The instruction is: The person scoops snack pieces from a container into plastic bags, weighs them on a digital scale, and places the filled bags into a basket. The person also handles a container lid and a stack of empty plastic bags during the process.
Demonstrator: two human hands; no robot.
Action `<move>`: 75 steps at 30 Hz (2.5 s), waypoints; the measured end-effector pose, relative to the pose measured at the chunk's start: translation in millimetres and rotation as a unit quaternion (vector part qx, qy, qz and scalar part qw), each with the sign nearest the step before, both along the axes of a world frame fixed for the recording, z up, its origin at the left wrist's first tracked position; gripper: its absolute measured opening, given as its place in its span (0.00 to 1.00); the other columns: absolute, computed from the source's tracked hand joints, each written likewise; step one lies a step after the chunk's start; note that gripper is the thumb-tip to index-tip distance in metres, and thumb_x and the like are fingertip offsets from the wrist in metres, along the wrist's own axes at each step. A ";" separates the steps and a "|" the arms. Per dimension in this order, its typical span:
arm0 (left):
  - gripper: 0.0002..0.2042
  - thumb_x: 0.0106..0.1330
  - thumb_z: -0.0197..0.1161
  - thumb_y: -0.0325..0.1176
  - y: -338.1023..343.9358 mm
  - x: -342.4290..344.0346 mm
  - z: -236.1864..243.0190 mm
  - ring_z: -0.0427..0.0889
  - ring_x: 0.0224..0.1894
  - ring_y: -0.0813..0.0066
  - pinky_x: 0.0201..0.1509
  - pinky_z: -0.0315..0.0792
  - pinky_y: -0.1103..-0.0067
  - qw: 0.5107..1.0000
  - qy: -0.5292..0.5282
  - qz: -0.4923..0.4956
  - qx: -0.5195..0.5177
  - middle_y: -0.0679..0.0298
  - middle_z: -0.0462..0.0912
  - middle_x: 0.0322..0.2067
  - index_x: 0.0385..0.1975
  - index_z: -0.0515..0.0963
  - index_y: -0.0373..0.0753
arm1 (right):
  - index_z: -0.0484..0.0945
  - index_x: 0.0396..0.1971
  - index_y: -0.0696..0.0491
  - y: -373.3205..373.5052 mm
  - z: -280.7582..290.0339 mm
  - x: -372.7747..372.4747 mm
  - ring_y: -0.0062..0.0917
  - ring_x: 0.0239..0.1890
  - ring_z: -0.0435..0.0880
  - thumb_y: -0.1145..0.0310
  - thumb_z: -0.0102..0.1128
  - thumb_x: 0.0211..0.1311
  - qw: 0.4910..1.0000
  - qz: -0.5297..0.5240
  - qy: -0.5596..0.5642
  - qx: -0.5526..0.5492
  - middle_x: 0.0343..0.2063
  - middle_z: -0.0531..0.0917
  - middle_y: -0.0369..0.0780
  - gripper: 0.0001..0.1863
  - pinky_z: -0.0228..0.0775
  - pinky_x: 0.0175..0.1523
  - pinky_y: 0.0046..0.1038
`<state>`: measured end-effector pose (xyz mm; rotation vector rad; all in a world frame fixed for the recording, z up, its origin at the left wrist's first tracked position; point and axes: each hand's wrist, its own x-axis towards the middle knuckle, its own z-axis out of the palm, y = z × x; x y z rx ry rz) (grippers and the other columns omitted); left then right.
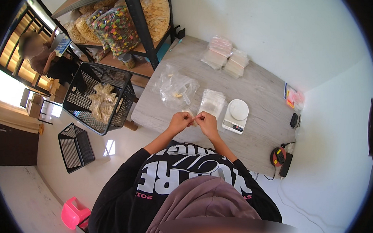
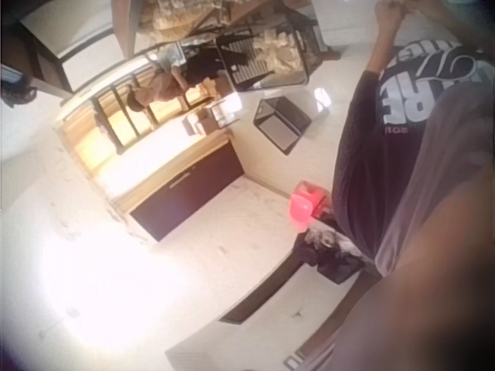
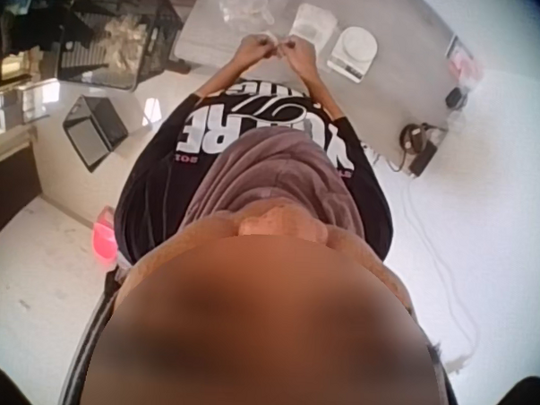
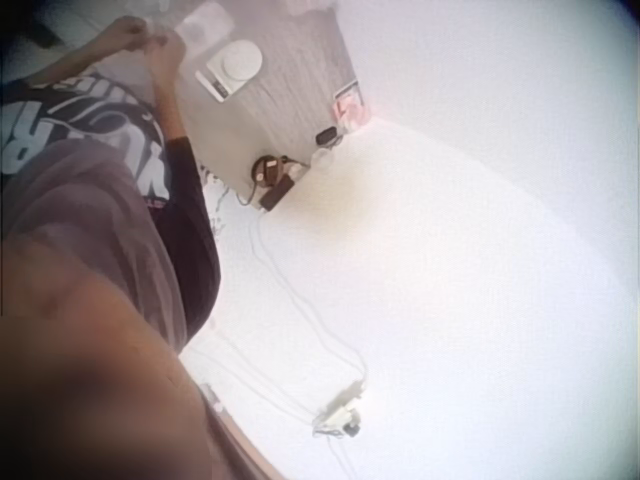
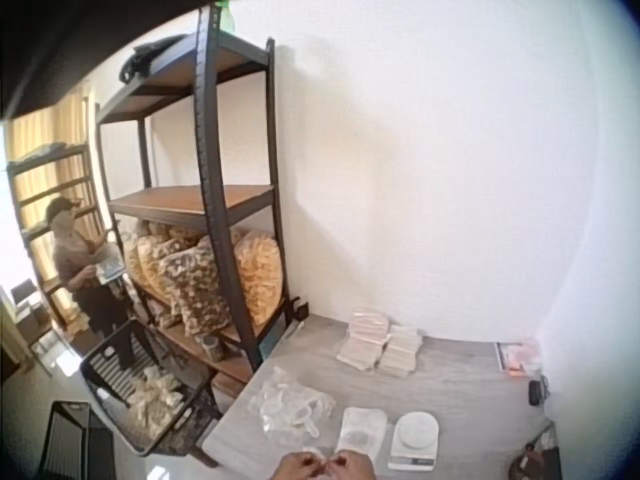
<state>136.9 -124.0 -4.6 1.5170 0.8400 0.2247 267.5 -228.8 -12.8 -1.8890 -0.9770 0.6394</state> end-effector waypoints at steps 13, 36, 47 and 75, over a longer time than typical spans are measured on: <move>0.30 0.48 0.75 0.39 2.3 -11.1 0.9 0.79 0.42 0.66 0.44 0.73 0.76 0.974 0.044 -0.051 0.217 0.52 0.78 0.42 0.47 0.70 0.32 | 0.80 0.27 0.57 -3.0 25.1 16.0 0.34 0.28 0.84 0.70 0.63 0.47 0.998 -0.026 -0.051 0.002 0.24 0.84 0.44 0.07 0.74 0.36 0.30; 0.35 0.46 0.75 0.30 30.3 -56.3 -12.4 0.74 0.40 0.72 0.46 0.71 0.76 0.971 -0.083 0.139 0.176 0.58 0.72 0.40 0.54 0.62 0.36 | 0.79 0.36 0.56 74.3 12.3 5.5 0.37 0.34 0.82 0.66 0.62 0.56 0.993 0.064 -0.097 0.009 0.31 0.81 0.44 0.11 0.73 0.40 0.34; 0.31 0.50 0.72 0.26 139.9 -86.2 -11.1 0.69 0.54 0.69 0.56 0.67 0.75 0.972 -0.111 0.190 0.084 0.59 0.68 0.54 0.55 0.65 0.37 | 0.79 0.37 0.54 116.8 -42.0 13.8 0.38 0.37 0.80 0.69 0.61 0.54 0.982 0.003 -0.137 -0.128 0.36 0.80 0.43 0.11 0.72 0.42 0.35; 0.25 0.57 0.66 0.32 274.8 36.9 31.4 0.75 0.42 0.80 0.43 0.71 0.84 0.966 -0.096 -0.138 -0.197 0.64 0.76 0.45 0.56 0.70 0.36 | 0.79 0.35 0.55 98.2 -31.0 12.8 0.40 0.40 0.76 0.74 0.61 0.50 0.980 -0.127 -0.153 0.003 0.34 0.75 0.45 0.10 0.70 0.44 0.37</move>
